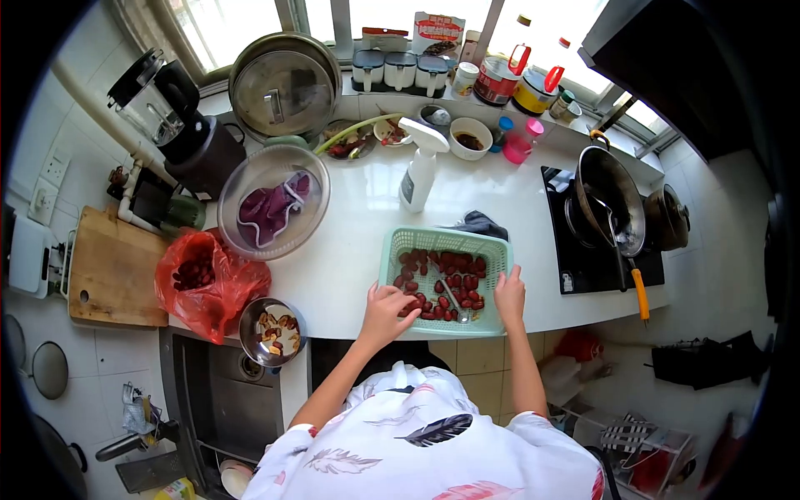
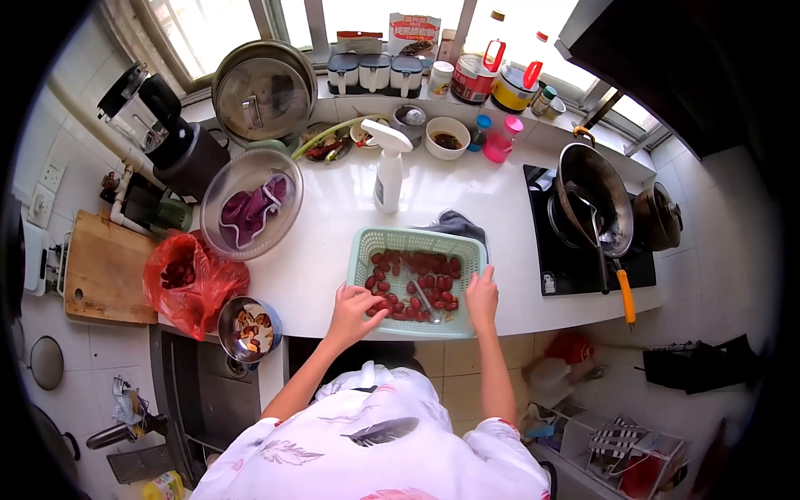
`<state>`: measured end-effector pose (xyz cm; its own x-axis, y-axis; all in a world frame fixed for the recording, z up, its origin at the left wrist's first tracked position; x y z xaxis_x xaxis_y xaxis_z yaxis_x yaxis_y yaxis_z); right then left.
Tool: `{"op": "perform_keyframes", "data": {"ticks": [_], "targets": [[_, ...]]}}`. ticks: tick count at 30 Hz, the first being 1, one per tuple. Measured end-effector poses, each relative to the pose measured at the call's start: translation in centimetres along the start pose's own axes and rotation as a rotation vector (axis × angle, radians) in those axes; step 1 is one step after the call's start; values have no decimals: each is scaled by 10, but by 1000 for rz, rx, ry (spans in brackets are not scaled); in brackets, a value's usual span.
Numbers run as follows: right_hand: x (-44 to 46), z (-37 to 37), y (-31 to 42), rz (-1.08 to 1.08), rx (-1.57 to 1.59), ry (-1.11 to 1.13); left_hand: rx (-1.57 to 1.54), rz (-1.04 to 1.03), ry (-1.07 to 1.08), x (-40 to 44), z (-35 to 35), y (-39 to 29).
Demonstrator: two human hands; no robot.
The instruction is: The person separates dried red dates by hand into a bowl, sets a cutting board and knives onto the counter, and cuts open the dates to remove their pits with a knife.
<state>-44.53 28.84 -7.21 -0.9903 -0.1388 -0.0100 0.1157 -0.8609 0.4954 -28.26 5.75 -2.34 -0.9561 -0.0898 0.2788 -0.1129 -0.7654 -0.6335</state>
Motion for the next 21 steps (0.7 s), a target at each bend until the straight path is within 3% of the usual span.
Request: {"op": "perform_keyframes", "data": {"ticks": [8,10,12,14,17,20,21], "targets": [[103,28,-79,-108,3,-80,-153,-183,-126,121,-56,-10],[84,77,-19,46,-278,-485,-135,-163,-234,122,-38,-14],[70,102,40,246,-192,-609,-197,31,-322,104,-4,-7],[48,96,111,511,37,-553,-413,178,-286,68,24,10],[23,37,228,873,447,-75,-511,348,-433,-10,83,38],[-27,-25,352,1060,610,392,-508,521,-669,-103,141,76],[-44,-48,389,1150,635,486,-674,560,-750,-136,149,95]]}}
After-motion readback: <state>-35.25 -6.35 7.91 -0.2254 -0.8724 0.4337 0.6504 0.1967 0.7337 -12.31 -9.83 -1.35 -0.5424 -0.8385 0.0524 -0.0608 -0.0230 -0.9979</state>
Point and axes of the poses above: each hand's wrist, its own x-axis towards the middle knuckle, its own z-axis out of the back of the hand, y = z × x, the point moved 10 cm from there along x, towards the middle knuckle, and after that the axes turned 4 degrees about y, right-handed, at the moved point
